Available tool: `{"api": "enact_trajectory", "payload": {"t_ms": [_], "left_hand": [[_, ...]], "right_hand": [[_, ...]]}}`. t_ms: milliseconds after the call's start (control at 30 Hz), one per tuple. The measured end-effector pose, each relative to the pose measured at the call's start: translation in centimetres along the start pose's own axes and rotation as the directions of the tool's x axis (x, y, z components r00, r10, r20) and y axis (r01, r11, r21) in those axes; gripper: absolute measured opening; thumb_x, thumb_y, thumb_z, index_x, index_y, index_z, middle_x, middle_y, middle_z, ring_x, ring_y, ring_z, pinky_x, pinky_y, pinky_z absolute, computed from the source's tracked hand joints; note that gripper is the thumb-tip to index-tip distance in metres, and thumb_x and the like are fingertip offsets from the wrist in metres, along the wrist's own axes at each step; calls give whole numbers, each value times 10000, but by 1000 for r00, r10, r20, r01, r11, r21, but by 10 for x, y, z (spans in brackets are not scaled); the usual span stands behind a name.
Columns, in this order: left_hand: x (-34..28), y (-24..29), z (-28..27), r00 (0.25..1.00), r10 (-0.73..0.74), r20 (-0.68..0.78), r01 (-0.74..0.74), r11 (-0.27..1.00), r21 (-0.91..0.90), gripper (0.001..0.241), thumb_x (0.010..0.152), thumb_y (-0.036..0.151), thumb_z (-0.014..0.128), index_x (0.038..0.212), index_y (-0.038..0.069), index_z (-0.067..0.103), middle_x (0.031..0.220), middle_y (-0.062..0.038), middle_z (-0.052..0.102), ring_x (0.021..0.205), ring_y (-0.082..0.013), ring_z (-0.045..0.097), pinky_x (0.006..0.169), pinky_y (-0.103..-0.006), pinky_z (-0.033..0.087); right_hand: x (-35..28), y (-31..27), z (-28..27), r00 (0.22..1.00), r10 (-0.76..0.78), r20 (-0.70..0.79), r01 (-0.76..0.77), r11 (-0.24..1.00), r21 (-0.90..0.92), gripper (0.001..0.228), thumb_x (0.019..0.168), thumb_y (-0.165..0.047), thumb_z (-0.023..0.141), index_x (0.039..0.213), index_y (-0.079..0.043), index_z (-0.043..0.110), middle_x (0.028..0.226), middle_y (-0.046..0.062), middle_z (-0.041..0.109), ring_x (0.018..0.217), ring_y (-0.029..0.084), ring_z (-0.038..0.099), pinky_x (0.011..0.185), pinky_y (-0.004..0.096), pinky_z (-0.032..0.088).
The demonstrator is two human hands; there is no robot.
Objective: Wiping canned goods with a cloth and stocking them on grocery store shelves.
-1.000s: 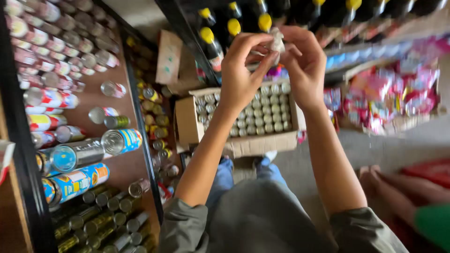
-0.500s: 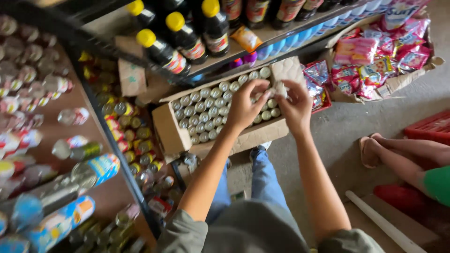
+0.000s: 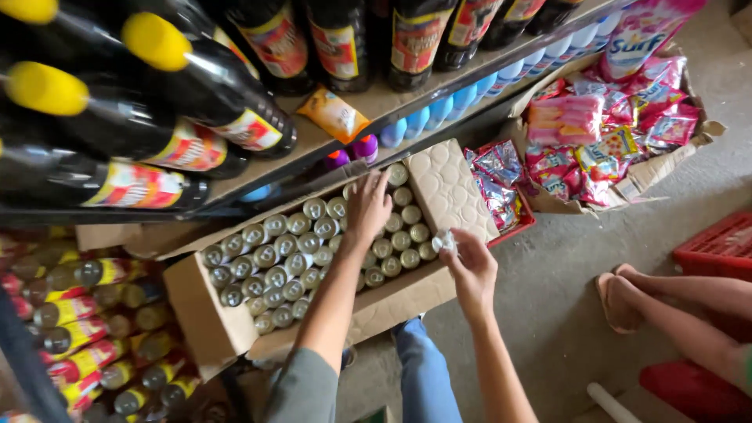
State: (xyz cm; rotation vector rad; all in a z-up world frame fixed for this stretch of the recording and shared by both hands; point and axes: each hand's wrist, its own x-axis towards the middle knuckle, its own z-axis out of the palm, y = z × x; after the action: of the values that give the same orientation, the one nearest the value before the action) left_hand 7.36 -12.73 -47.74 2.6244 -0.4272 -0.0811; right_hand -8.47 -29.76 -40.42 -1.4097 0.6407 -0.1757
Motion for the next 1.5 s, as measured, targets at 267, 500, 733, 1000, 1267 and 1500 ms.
{"api": "enact_trajectory", "payload": {"t_ms": [267, 500, 733, 1000, 1267, 1500], "left_hand": [[32, -10, 61, 994, -83, 64, 67, 973, 220, 709, 759, 260, 866, 1380, 245, 523, 1319, -67, 497, 1247, -379, 504, 998, -692, 450], [31, -3, 83, 984, -162, -75, 178, 888, 424, 676, 636, 425, 924, 1188, 137, 660, 1268, -39, 501, 1169, -352, 496, 957, -571, 449], [17, 0, 79, 969, -123, -214, 159, 974, 162, 581, 559, 393, 916, 1005, 167, 620, 1146, 10, 543, 1082, -309, 554, 864, -506, 513], [-32, 35, 11, 970, -55, -236, -10, 964, -265, 576, 593, 340, 864, 1054, 124, 595, 975, -67, 720, 962, -296, 706, 784, -463, 558], [-106, 104, -128, 939, -322, 119, 259, 440, -860, 538, 817, 334, 818, 1261, 146, 581, 1038, -121, 635, 986, -302, 651, 790, -425, 588], [-134, 201, -320, 895, -395, 208, 312, 219, -925, 853, 1009, 624, 407, 1469, -94, 419, 1553, -350, 324, 1481, -427, 244, 1245, -520, 170]], "right_hand": [[19, 38, -10, 999, 24, 24, -25, 999, 30, 397, 843, 38, 761, 1234, 6, 703, 1044, 113, 699, 910, 144, 675, 802, 291, 597], [32, 45, 4, 996, 23, 82, -26, 999, 33, 410, 831, 61, 753, 1236, 9, 709, 1034, 120, 706, 897, 154, 674, 796, 301, 585], [30, 29, 15, 997, 41, 64, -44, 998, 37, 428, 812, 40, 778, 1233, -14, 719, 1008, 83, 711, 914, 131, 659, 845, 290, 572], [4, -41, 20, 998, -68, 16, 68, 997, -23, 394, 836, 17, 774, 1221, -45, 720, 976, 64, 707, 919, 121, 654, 858, 287, 573], [-68, -156, 29, 921, -367, 132, 387, 904, -182, 404, 852, 117, 687, 1227, -33, 712, 1161, 120, 678, 1045, 193, 633, 869, 299, 564], [-153, -279, 77, 560, -760, 331, 818, 441, -369, 432, 959, 90, 566, 1356, -42, 671, 1319, 219, 660, 1144, 439, 675, 893, 493, 567]]}}
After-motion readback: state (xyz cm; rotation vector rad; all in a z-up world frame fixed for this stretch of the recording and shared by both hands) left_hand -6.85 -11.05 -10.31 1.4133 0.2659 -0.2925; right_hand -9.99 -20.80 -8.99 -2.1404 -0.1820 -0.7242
